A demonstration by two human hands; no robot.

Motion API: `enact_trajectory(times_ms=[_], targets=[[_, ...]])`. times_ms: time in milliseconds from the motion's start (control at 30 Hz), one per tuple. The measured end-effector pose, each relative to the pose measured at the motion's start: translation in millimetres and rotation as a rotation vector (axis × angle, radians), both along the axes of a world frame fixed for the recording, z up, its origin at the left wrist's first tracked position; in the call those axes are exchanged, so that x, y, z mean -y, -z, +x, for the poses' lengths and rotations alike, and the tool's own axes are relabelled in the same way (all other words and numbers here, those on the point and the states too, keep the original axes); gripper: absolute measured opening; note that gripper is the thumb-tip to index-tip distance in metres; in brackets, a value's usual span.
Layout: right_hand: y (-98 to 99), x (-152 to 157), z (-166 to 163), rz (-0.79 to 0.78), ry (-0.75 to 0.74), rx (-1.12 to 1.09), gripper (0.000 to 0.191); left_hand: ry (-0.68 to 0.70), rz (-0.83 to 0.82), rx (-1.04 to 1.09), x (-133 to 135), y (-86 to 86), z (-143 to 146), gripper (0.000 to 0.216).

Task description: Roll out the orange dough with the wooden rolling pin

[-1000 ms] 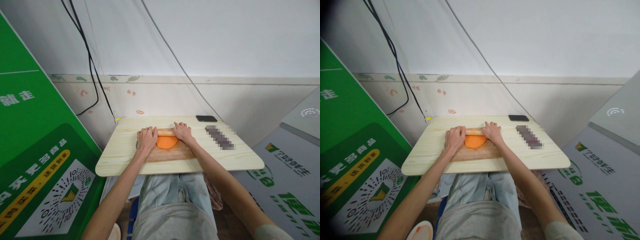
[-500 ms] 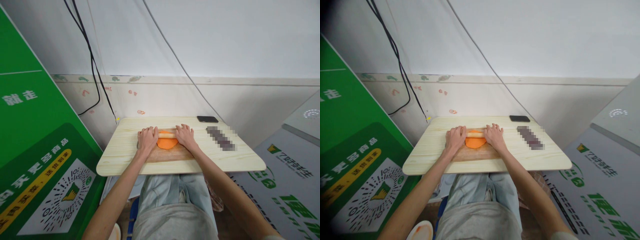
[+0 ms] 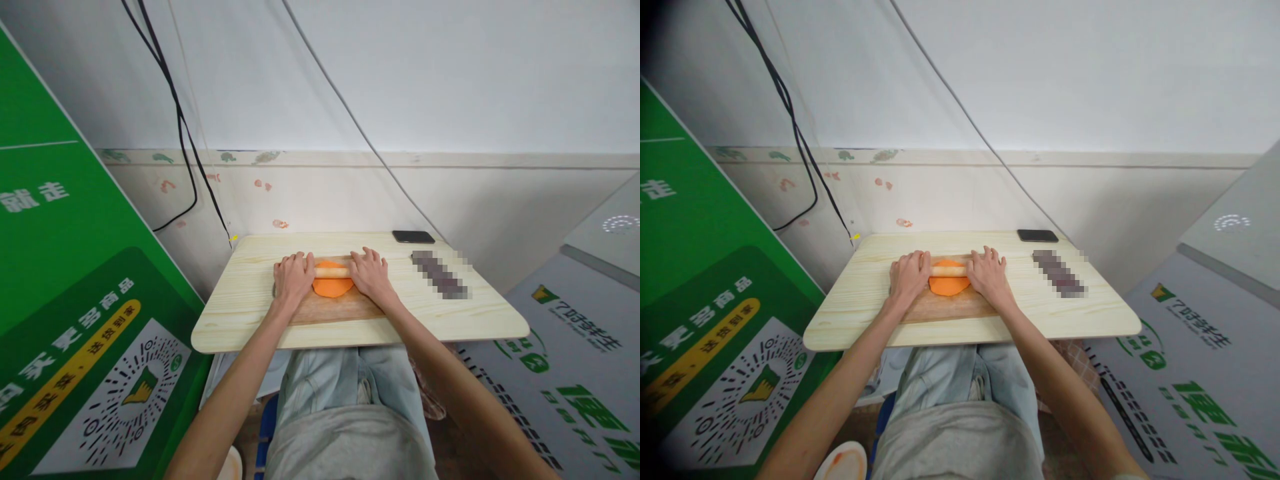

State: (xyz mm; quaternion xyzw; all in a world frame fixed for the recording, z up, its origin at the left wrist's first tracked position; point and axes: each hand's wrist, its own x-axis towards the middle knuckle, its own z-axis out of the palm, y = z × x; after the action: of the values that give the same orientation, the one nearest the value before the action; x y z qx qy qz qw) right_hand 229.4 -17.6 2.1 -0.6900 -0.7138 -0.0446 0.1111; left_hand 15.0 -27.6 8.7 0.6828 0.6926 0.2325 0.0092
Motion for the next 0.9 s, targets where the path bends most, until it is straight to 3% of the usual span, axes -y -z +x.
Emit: enact_trajectory(times_ms=[167, 533, 900], targets=[[1.8, 11.3, -2.3, 0.035, 0.02, -0.005, 0.053, -0.002, 0.004, 0.001, 0.0, 0.8, 0.0, 0.048], [-9.7, -39.7, -3.3, -0.13, 0.038, -0.055, 0.054, 0.015, 0.006, 0.014, -0.1, 0.8, -0.5, 0.049], [-7.7, 15.3, -5.6, -0.011, 0.004, 0.039, 0.06, 0.005, -0.01, -0.006, 0.9, -0.5, -0.1, 0.05]])
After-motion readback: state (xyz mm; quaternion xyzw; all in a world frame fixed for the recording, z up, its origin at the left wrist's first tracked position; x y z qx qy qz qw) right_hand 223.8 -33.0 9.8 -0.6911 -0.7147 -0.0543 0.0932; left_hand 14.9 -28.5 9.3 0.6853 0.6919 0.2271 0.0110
